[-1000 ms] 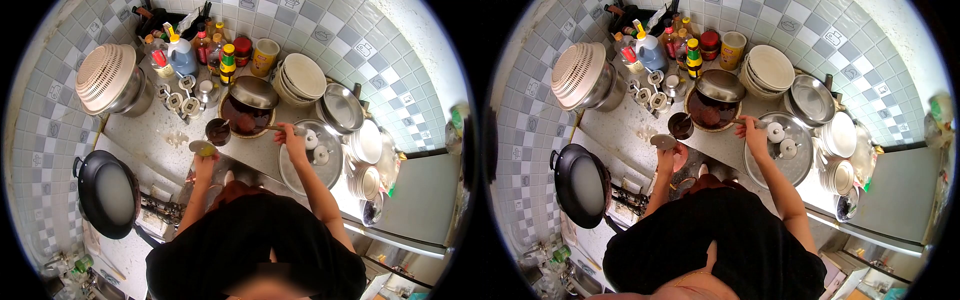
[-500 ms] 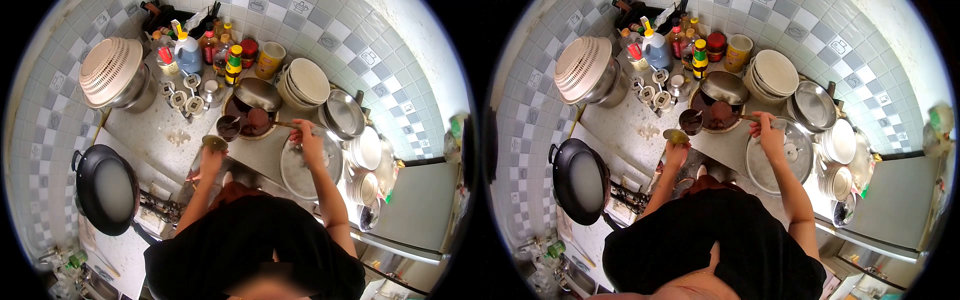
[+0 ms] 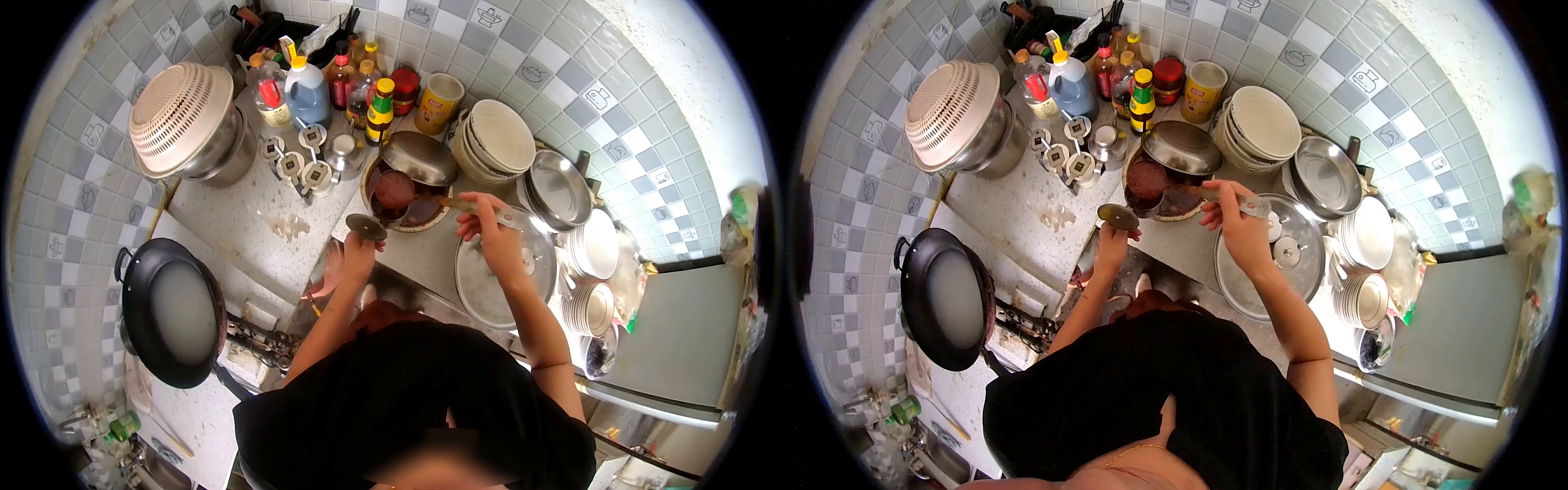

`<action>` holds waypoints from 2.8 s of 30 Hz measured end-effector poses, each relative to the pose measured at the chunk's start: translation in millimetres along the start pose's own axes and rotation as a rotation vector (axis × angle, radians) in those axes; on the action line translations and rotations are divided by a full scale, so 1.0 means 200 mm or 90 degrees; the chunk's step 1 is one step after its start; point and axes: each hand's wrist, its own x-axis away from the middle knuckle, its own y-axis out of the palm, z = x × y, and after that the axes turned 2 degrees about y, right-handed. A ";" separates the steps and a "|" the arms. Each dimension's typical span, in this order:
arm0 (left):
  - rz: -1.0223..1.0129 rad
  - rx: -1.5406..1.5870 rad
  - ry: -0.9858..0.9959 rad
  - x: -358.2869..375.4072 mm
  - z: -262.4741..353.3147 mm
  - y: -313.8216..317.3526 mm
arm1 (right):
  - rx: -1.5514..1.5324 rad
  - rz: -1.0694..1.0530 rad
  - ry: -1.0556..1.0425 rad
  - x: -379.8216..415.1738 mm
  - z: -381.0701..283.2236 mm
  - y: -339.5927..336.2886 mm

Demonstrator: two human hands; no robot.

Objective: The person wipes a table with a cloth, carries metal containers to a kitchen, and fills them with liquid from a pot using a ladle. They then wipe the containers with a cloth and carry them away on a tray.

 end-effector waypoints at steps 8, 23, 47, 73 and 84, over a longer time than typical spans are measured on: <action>0.006 0.005 -0.003 0.00 0.04 0.01 | 0.049 -0.020 -0.043 0.07 0.01 0.08; 0.022 -0.007 0.017 -0.01 0.03 0.02 | 0.320 -0.117 -0.365 0.13 0.06 0.08; 0.022 0.060 0.008 -0.01 -0.01 0.05 | 0.569 -0.252 -0.547 0.18 0.17 -0.02; 0.051 0.186 0.018 -0.02 -0.04 -0.07 | 0.020 0.097 -0.205 0.17 0.18 0.00; 0.181 0.098 0.047 0.01 0.12 -0.21 | 0.328 -0.062 -0.266 0.04 0.53 0.10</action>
